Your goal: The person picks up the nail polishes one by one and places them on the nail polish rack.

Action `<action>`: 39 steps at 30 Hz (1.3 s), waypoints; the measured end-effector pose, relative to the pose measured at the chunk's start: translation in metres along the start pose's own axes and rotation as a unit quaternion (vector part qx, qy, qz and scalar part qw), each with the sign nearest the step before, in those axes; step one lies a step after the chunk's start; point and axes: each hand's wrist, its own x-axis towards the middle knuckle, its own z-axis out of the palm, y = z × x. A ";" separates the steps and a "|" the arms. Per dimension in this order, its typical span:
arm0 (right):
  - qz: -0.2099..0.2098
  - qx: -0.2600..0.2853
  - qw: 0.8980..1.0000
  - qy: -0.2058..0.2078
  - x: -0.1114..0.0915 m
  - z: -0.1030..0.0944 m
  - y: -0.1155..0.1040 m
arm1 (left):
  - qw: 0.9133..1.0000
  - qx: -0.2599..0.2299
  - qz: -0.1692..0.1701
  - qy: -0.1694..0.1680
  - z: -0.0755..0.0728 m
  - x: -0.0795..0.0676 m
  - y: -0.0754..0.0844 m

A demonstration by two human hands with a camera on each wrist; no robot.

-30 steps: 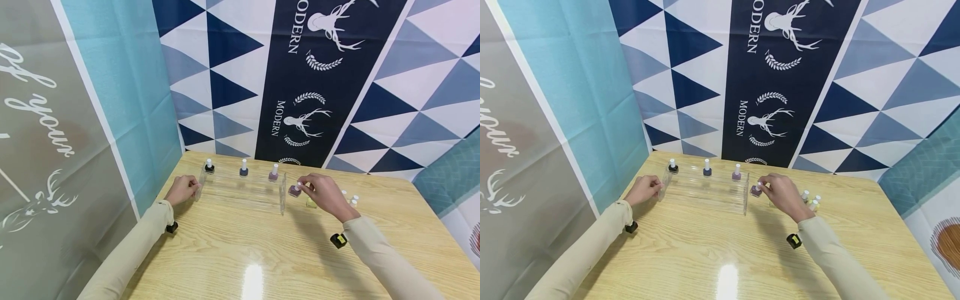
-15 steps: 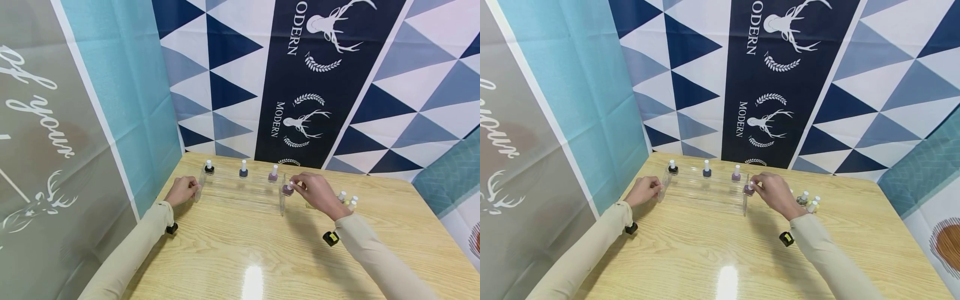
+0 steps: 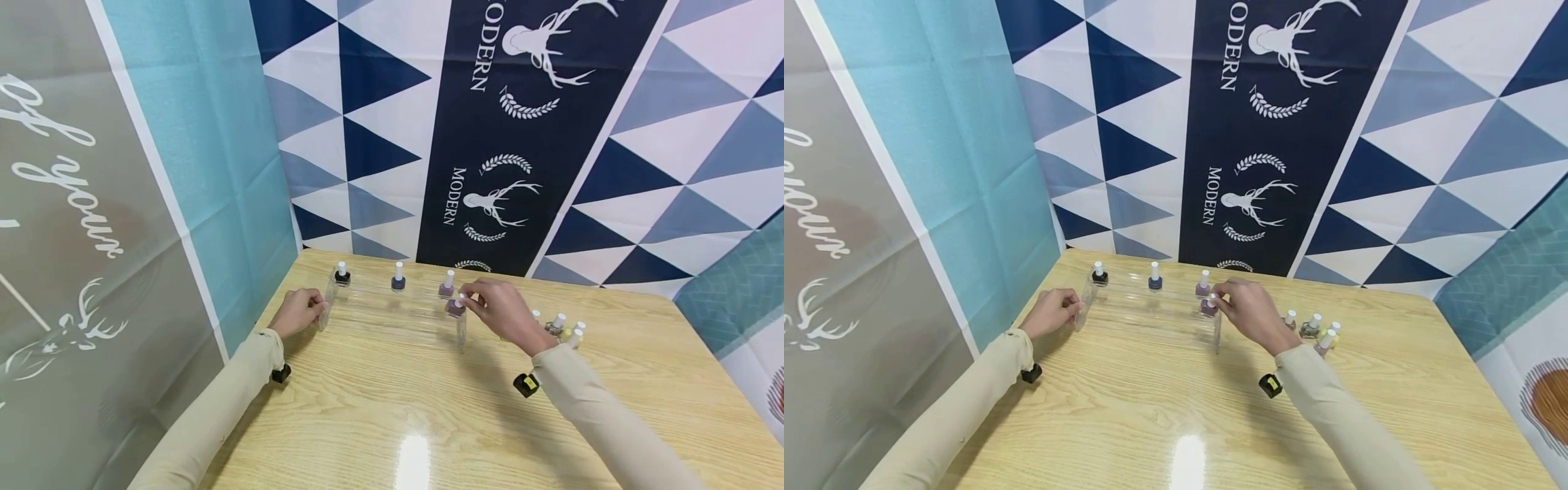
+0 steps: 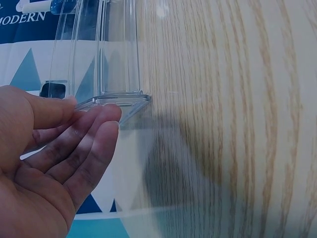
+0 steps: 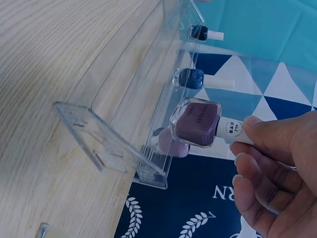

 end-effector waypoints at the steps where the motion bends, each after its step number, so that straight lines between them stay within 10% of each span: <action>1: -0.002 0.002 1.000 0.000 0.001 0.001 -0.001 | 1.000 -0.001 0.000 0.000 0.000 0.000 0.000; 39: -0.036 0.020 0.999 -0.004 0.029 0.025 -0.031 | 1.000 -0.001 0.002 0.007 0.000 -0.001 0.001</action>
